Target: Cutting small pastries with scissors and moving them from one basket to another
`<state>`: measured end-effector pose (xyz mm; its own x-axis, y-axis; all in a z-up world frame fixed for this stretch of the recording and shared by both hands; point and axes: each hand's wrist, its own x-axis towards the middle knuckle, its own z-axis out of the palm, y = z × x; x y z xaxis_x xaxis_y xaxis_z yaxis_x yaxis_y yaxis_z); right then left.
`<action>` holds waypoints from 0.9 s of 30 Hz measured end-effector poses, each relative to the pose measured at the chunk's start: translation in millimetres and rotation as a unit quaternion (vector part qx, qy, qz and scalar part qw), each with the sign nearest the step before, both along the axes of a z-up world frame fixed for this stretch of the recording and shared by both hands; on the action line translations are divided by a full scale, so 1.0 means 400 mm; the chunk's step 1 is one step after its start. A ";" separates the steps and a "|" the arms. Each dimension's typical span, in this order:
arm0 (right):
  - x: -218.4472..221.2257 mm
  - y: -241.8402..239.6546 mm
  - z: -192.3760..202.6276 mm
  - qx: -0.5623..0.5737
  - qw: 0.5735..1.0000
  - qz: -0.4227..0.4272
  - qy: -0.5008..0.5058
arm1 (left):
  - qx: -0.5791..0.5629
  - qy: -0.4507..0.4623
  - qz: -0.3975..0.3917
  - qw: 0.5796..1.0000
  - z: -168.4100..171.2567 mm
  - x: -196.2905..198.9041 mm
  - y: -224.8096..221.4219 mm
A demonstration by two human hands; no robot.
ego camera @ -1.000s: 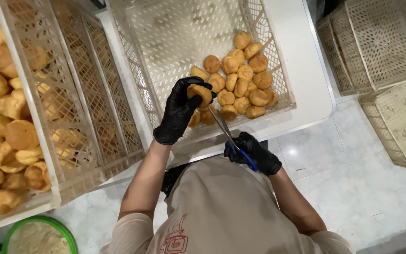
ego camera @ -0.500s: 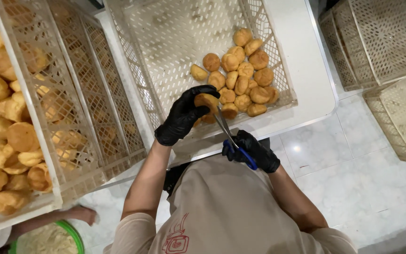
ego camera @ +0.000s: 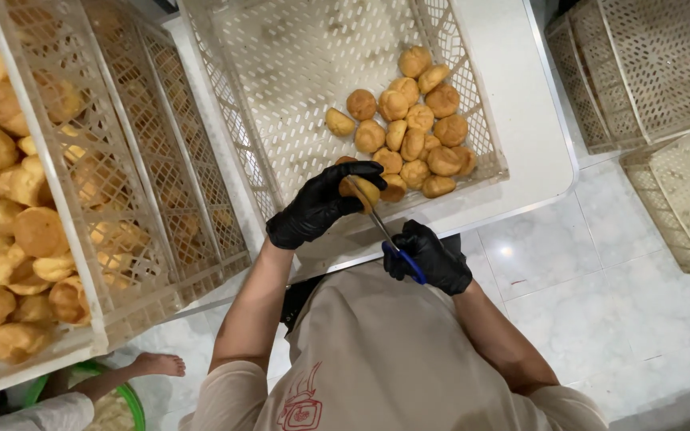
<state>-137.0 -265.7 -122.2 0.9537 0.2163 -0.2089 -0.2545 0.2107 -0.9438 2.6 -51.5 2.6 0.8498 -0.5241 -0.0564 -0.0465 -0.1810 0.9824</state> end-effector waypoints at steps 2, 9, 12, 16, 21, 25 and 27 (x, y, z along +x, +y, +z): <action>0.003 -0.003 0.001 0.022 0.998 -0.025 -0.045 | 0.003 -0.048 -0.055 0.997 0.001 -0.003 0.016; 0.052 0.015 0.054 0.074 0.986 -0.047 -0.139 | -0.212 -0.016 0.000 0.977 0.097 0.097 0.185; 0.047 0.016 0.115 0.094 0.981 -0.120 0.116 | -0.657 0.018 0.025 0.753 0.110 0.136 0.204; 0.046 0.005 0.045 0.214 0.944 -0.139 0.208 | -0.181 -0.058 0.025 0.981 0.075 0.229 0.103; 0.072 -0.016 -0.020 0.283 0.866 -0.151 0.383 | 0.405 -0.168 -0.020 0.899 -0.171 0.336 0.031; 0.074 -0.017 0.021 0.301 0.830 -0.184 0.432 | 0.371 -0.016 -0.028 0.928 -0.194 0.336 0.017; 0.079 -0.015 0.049 0.299 0.821 -0.181 0.452 | 0.345 0.000 -0.018 0.939 -0.235 0.341 0.030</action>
